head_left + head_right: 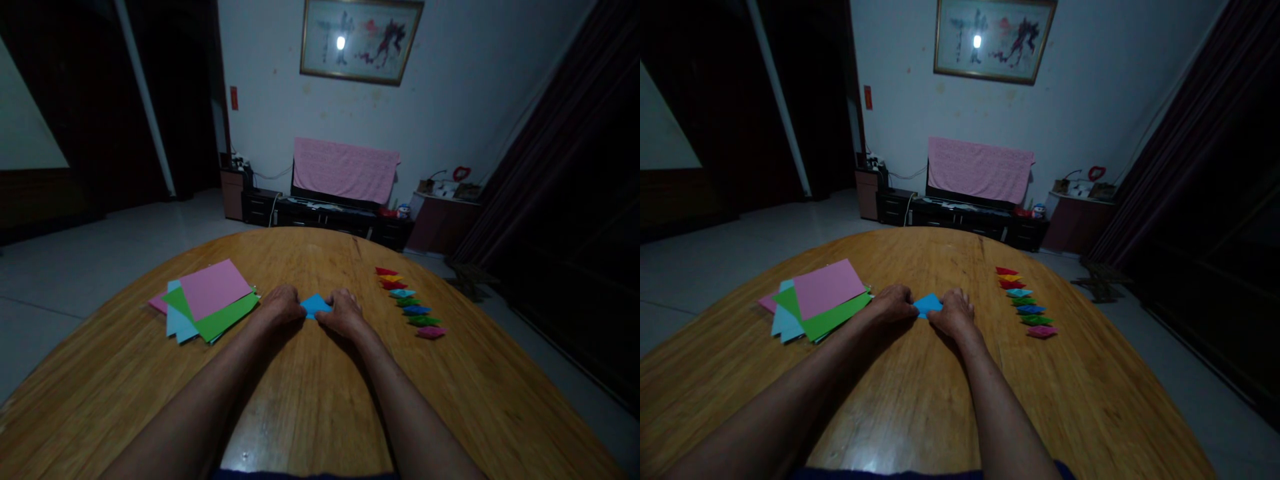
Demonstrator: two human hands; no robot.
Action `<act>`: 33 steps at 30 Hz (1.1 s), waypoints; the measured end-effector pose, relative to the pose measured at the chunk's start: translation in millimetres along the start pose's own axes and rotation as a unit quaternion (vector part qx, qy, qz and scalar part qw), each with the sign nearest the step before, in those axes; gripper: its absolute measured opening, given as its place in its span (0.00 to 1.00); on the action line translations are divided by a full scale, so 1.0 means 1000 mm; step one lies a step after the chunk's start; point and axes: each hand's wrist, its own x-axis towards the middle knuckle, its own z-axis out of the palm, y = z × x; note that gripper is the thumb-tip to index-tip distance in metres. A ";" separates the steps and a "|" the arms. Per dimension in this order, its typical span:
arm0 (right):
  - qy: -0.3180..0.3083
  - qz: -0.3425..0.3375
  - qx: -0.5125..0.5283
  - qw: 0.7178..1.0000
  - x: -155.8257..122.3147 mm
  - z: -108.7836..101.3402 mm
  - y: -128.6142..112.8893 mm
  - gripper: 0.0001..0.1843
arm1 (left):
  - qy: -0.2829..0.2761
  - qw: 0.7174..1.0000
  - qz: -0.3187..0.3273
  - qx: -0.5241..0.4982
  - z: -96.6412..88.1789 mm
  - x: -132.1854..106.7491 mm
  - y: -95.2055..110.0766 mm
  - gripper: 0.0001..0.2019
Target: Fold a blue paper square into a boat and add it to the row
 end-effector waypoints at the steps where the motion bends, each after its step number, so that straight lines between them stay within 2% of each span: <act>1: 0.000 -0.001 0.001 1.000 0.000 0.000 0.000 0.20 | 0.003 1.000 0.001 -0.004 0.001 0.000 -0.001 0.12; 9: 0.020 0.001 0.024 1.000 0.001 0.003 0.002 0.23 | 0.030 0.999 0.013 -0.017 0.004 -0.001 -0.005 0.10; 12: 0.023 0.004 0.028 0.999 0.001 0.005 0.002 0.23 | 0.044 0.999 0.011 -0.026 0.005 0.000 -0.006 0.13; 15: 0.021 0.009 0.029 0.999 0.001 0.004 0.001 0.22 | 0.064 0.996 0.040 -0.043 0.006 0.000 -0.005 0.18; 20: 0.022 0.001 0.030 0.999 0.001 0.005 0.002 0.21 | 0.029 0.996 0.074 -0.041 0.010 0.001 -0.002 0.09; 23: 0.037 -0.008 0.047 0.998 0.004 0.008 0.006 0.21 | 0.041 0.995 0.063 -0.067 0.013 0.005 -0.004 0.05; 25: 0.054 -0.008 0.095 0.994 0.008 0.011 0.010 0.24 | 0.043 0.991 0.046 -0.114 0.013 0.009 -0.007 0.03; 28: 0.099 0.000 0.235 0.967 0.016 0.016 0.015 0.26 | 0.042 0.965 0.000 -0.259 0.012 0.013 -0.012 0.03; 31: 0.112 0.033 0.397 0.911 0.022 0.021 0.016 0.22 | 0.013 0.898 -0.028 -0.439 0.009 0.013 -0.013 0.06; 33: 0.097 0.046 0.489 0.866 0.023 0.023 0.012 0.21 | -0.004 0.856 -0.029 -0.517 0.009 0.011 -0.011 0.08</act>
